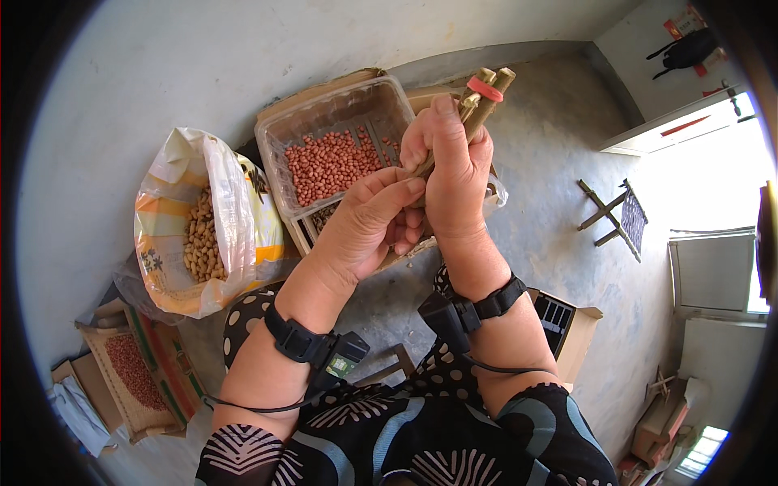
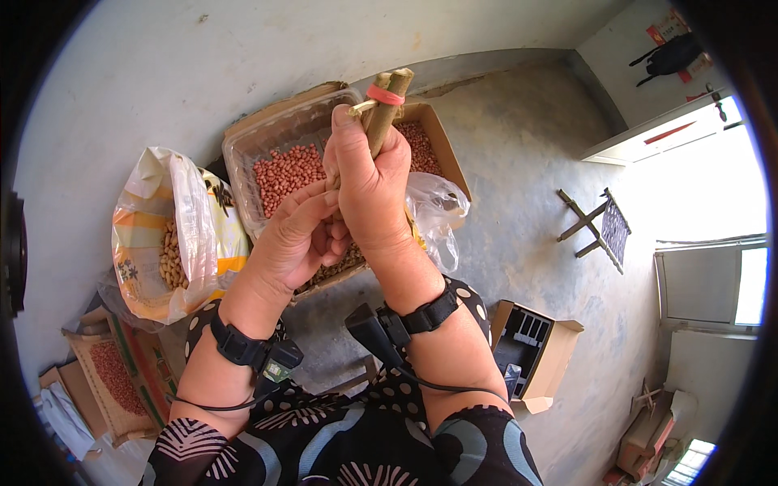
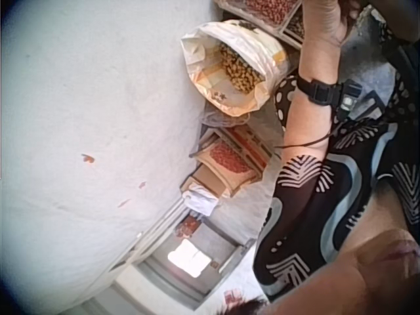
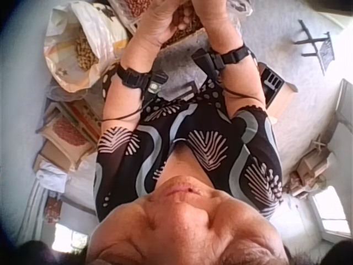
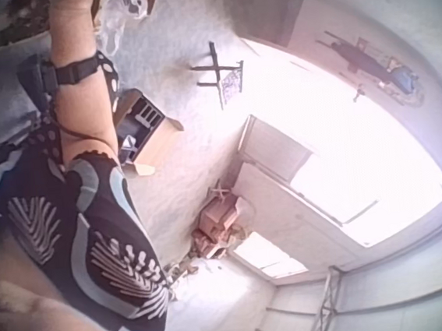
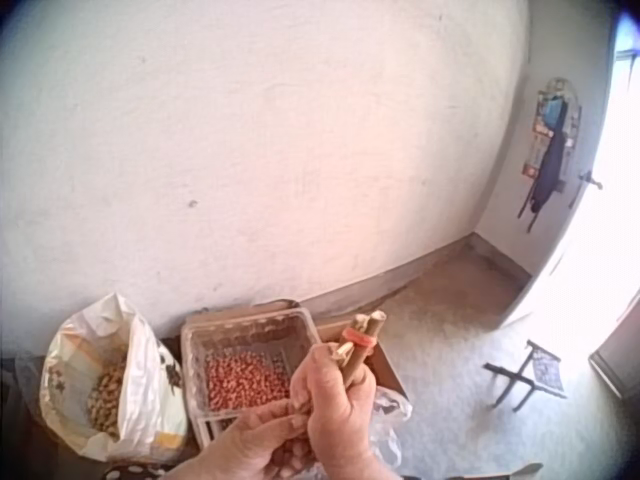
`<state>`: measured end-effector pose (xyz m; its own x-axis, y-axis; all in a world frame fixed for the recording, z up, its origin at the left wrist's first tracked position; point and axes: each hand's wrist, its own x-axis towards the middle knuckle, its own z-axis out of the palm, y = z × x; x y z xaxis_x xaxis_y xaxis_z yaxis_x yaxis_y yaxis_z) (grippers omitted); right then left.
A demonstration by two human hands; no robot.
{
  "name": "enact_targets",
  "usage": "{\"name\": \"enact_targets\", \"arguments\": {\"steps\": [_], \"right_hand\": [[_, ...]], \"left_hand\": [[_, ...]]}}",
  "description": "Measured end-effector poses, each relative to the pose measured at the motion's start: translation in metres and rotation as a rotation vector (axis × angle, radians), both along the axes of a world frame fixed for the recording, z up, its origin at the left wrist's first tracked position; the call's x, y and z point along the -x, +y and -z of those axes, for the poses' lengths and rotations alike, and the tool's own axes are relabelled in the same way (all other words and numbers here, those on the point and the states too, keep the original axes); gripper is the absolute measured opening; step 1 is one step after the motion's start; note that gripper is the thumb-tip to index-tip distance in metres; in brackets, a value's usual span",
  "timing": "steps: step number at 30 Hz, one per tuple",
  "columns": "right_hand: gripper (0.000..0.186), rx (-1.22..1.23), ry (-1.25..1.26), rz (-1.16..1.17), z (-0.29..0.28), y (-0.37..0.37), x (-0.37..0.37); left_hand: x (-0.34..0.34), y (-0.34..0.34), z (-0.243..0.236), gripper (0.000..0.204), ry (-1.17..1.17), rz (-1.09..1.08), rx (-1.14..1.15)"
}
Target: The person shells peanuts using a wooden tool. They take a peanut from a bag by hand, place it into the tool to crack the shell, and then extract the seeds, placing them into a plastic container.
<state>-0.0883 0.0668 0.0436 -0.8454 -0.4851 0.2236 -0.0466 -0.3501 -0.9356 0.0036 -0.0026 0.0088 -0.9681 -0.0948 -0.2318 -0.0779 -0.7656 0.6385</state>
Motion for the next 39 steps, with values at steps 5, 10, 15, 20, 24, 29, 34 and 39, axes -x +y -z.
{"name": "enact_targets", "arguments": {"steps": [5, 10, 15, 20, 24, 29, 34, 39], "right_hand": [[0.043, 0.020, -0.020, -0.009, -0.001, 0.000, 0.001], [0.043, 0.013, -0.036, 0.003, 0.001, 0.001, 0.002], [0.043, 0.002, -0.054, -0.008, 0.002, 0.002, 0.003], [0.043, 0.009, -0.076, -0.017, 0.003, 0.002, 0.003], [0.043, 0.008, -0.107, -0.011, 0.004, 0.004, 0.005], [0.043, -0.005, -0.078, 0.016, 0.005, 0.005, 0.008], [0.042, 0.072, -0.178, 0.011, 0.004, 0.004, 0.012], [0.041, 0.108, -0.260, 0.012, 0.008, 0.007, 0.018]], "left_hand": [[0.000, 0.001, -0.001, 0.018, 0.025, 0.004, -0.014], [0.000, 0.001, -0.001, 0.018, 0.030, 0.006, 0.006], [0.000, 0.003, -0.003, 0.018, 0.024, 0.010, 0.020], [-0.001, 0.002, -0.003, 0.018, 0.032, 0.018, 0.030], [-0.001, 0.003, -0.003, 0.017, 0.052, 0.018, 0.022], [-0.001, 0.003, -0.003, 0.014, 0.049, 0.027, 0.000], [-0.001, 0.001, 0.004, 0.015, 0.079, 0.037, -0.058], [0.001, 0.001, 0.003, 0.021, 0.065, 0.052, -0.078]]}}
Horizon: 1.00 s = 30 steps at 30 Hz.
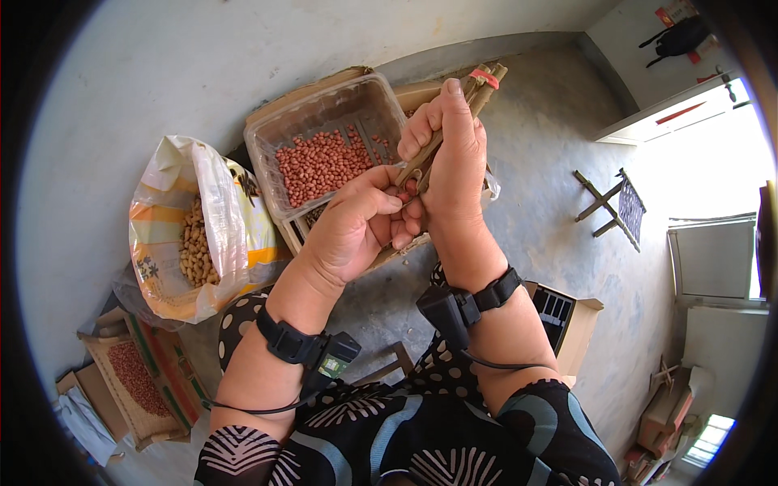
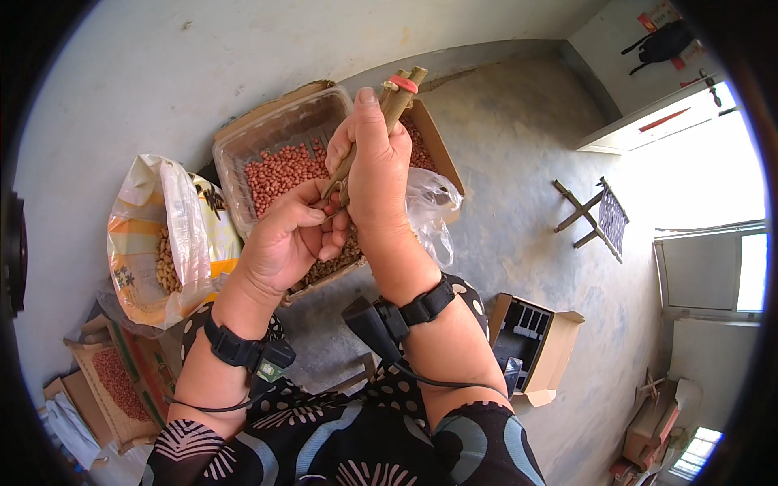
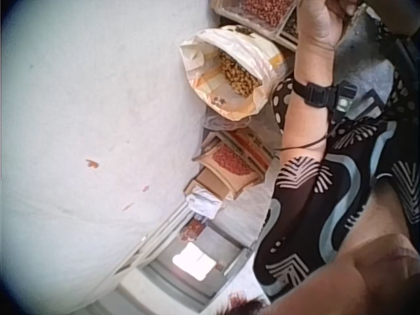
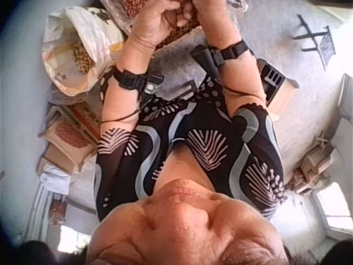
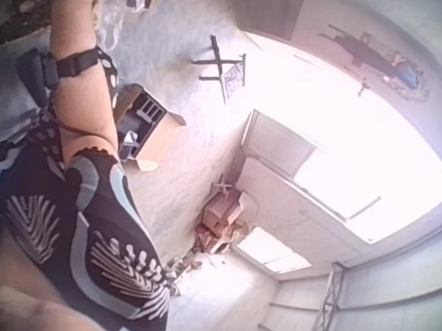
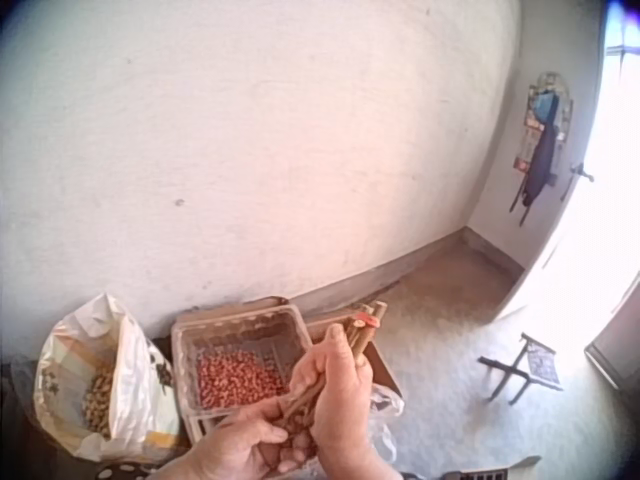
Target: The person shells peanuts using a wooden tool. They take a peanut from a bag by hand, place it into the tool to crack the shell, and then extract the seeds, placing them into a plastic container.
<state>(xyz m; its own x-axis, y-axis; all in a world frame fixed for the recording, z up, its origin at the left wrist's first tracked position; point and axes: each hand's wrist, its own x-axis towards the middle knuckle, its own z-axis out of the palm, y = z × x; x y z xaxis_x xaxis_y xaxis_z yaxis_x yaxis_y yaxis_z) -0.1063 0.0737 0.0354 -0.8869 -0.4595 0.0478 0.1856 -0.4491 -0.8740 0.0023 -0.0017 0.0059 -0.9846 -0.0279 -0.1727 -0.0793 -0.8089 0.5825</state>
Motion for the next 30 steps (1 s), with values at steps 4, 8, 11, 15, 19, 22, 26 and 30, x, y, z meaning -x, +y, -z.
{"name": "enact_targets", "arguments": {"steps": [4, 8, 11, 15, 19, 22, 26, 30], "right_hand": [[0.041, 0.003, -0.037, 0.024, 0.000, -0.001, 0.001], [0.041, 0.026, -0.055, 0.042, 0.001, 0.000, 0.001], [0.043, -0.011, 0.005, 0.058, -0.002, -0.001, 0.000], [0.043, -0.076, 0.131, 0.055, -0.005, 0.000, -0.002], [0.044, -0.133, 0.236, 0.058, -0.007, -0.002, -0.007], [0.044, -0.144, 0.260, 0.065, -0.008, -0.001, -0.008], [0.044, -0.120, 0.219, 0.070, -0.007, -0.001, -0.007], [0.043, -0.103, 0.224, 0.062, -0.005, -0.004, -0.008]], "left_hand": [[0.000, 0.000, -0.001, 0.022, -0.019, 0.005, -0.022], [0.000, 0.001, -0.001, 0.020, -0.035, -0.002, -0.012], [-0.001, 0.001, 0.001, 0.014, -0.012, 0.004, 0.008], [-0.001, 0.001, 0.004, 0.012, -0.017, 0.000, 0.051], [-0.002, 0.002, 0.006, 0.010, -0.020, 0.002, 0.083], [-0.002, 0.003, 0.003, 0.008, -0.036, -0.005, 0.096], [-0.001, 0.002, 0.005, 0.013, -0.023, -0.004, 0.076], [-0.001, 0.002, 0.009, 0.015, -0.008, -0.031, 0.045]]}}
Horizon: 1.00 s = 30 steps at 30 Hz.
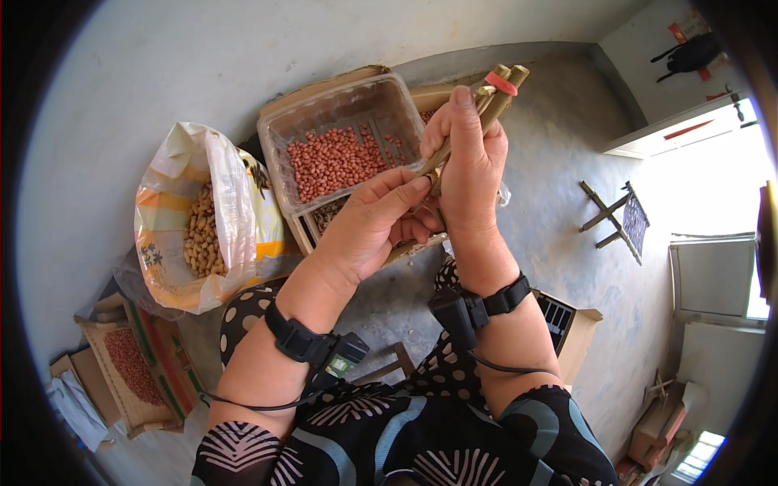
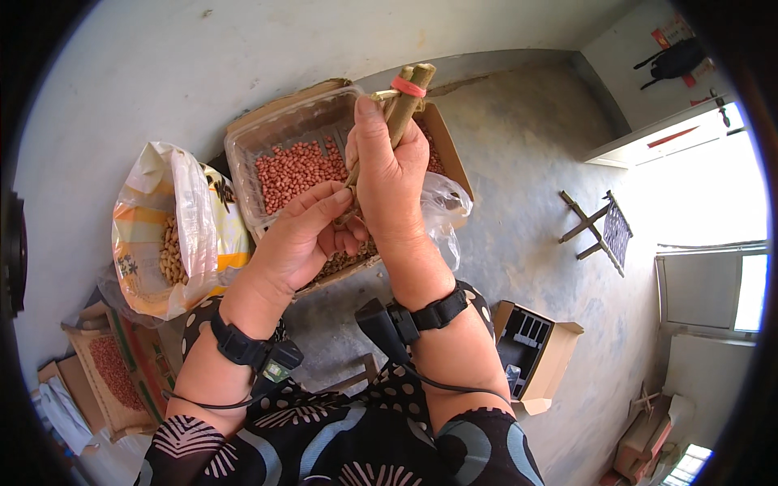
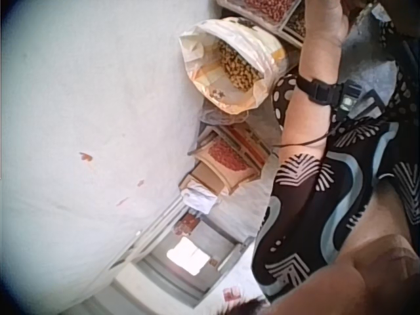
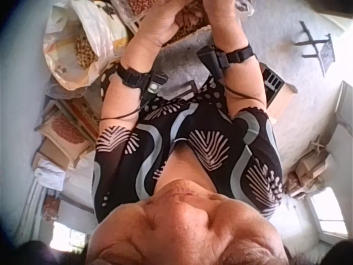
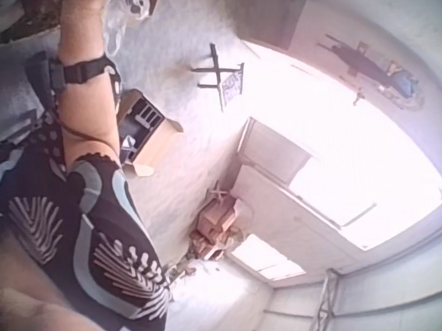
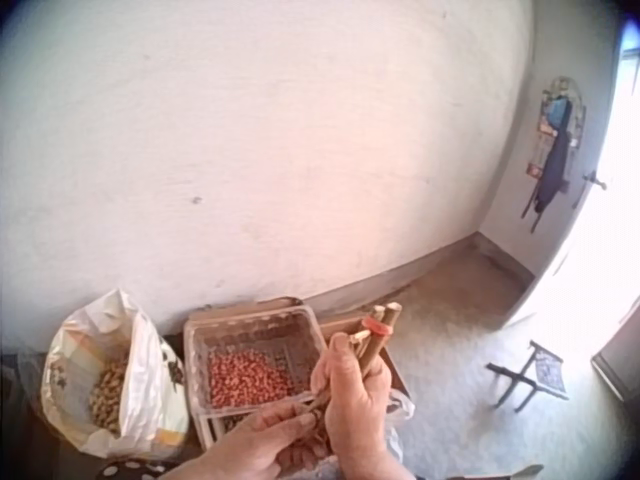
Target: The person shells peanuts using a wooden tool. They take a peanut from a bag by hand, place it into the tool to crack the shell, and then extract the seeds, placing them into a plastic container.
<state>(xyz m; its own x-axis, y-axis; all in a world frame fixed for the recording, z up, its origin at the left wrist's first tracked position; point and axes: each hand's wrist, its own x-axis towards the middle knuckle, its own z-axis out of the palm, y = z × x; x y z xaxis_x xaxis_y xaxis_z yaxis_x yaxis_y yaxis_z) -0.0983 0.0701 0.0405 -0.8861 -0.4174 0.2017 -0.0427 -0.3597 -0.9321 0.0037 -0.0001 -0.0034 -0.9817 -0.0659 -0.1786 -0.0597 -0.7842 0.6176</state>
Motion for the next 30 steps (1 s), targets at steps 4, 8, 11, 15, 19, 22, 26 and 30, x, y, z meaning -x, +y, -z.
{"name": "enact_targets", "arguments": {"steps": [4, 8, 11, 15, 19, 22, 26, 30], "right_hand": [[0.043, -0.007, 0.016, -0.008, 0.000, -0.001, -0.001], [0.043, -0.038, 0.057, 0.019, 0.001, -0.001, -0.002], [0.043, -0.032, 0.053, 0.007, 0.001, 0.000, -0.002], [0.044, -0.123, 0.142, 0.027, -0.002, -0.001, -0.007], [0.044, -0.072, 0.105, 0.026, -0.002, 0.001, -0.003], [0.045, -0.020, 0.060, 0.010, 0.000, 0.002, 0.001], [0.043, 0.049, -0.113, 0.014, 0.001, 0.001, 0.005], [0.042, 0.111, -0.198, 0.022, 0.001, 0.000, 0.006]], "left_hand": [[0.000, 0.001, 0.000, 0.014, -0.018, -0.037, -0.034], [0.000, 0.000, 0.002, 0.012, -0.037, -0.056, -0.047], [0.001, -0.002, 0.002, 0.011, -0.034, -0.050, -0.049], [0.000, -0.005, 0.004, 0.010, -0.009, -0.036, -0.058], [-0.001, -0.004, 0.003, 0.011, -0.008, -0.050, -0.057], [-0.002, 0.000, 0.000, 0.011, -0.047, -0.084, -0.055], [-0.001, 0.001, 0.002, 0.012, -0.057, -0.095, -0.003], [0.000, 0.006, -0.001, 0.012, -0.091, -0.147, 0.044]]}}
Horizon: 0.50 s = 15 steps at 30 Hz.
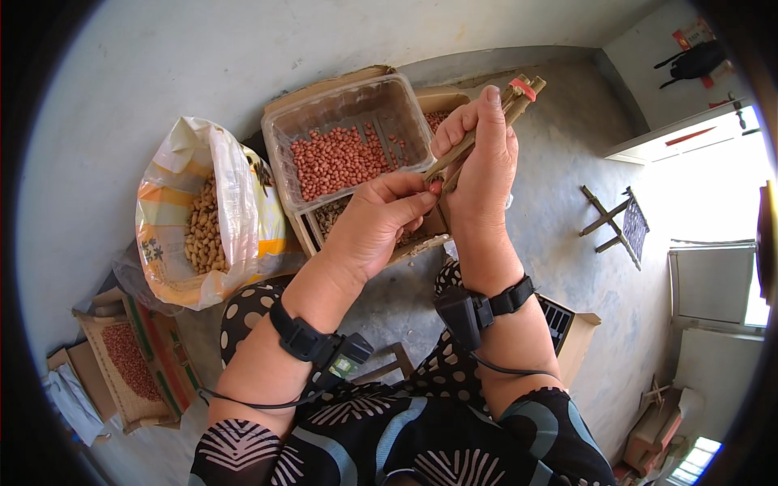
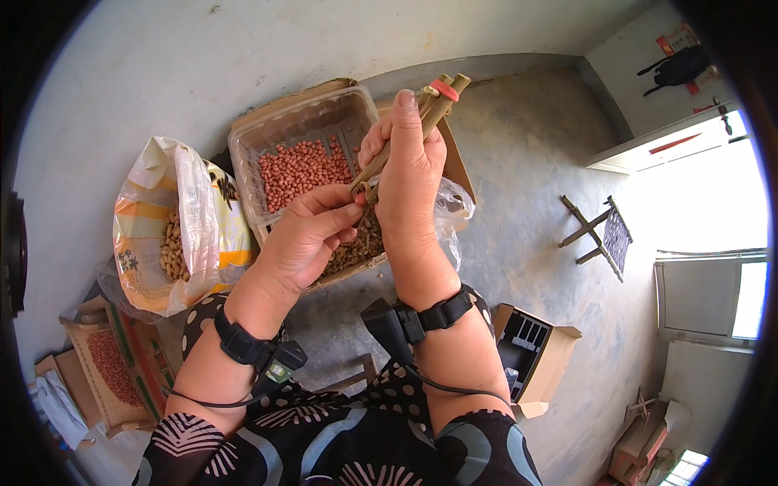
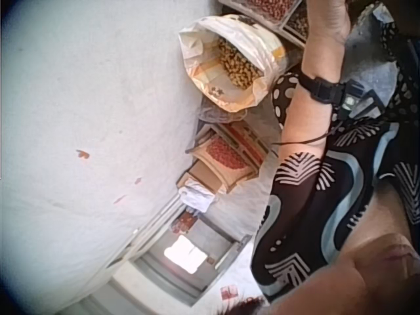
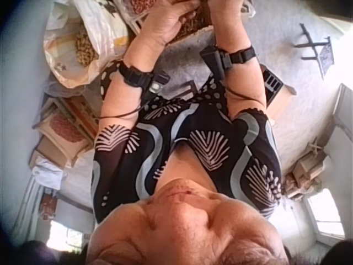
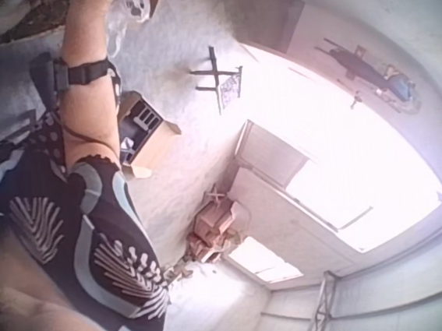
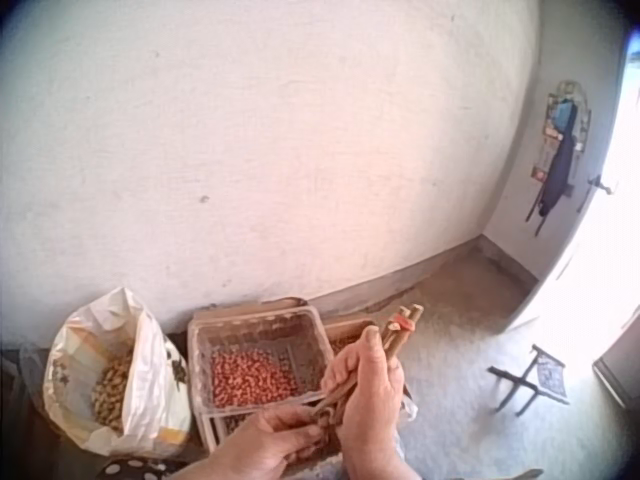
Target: The person shells peanuts using a wooden tool. They take a peanut from a bag by hand, place it into the tool to crack the shell, and then extract the seeds, placing them into a plastic container.
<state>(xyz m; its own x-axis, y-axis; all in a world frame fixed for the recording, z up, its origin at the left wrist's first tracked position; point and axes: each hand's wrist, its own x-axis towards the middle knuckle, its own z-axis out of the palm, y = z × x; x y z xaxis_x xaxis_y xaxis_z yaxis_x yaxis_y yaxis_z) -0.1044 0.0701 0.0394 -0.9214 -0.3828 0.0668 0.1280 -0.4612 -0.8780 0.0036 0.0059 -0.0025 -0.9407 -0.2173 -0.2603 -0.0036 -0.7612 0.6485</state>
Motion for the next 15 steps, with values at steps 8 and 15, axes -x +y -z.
{"name": "enact_targets", "arguments": {"steps": [8, 15], "right_hand": [[0.042, -0.043, 0.086, -0.027, 0.002, 0.001, 0.000], [0.044, -0.197, 0.274, -0.028, 0.000, -0.003, -0.010]], "left_hand": [[0.000, -0.004, 0.000, 0.010, -0.015, 0.080, 0.021], [-0.002, -0.005, 0.005, 0.011, 0.059, 0.107, 0.052]]}}
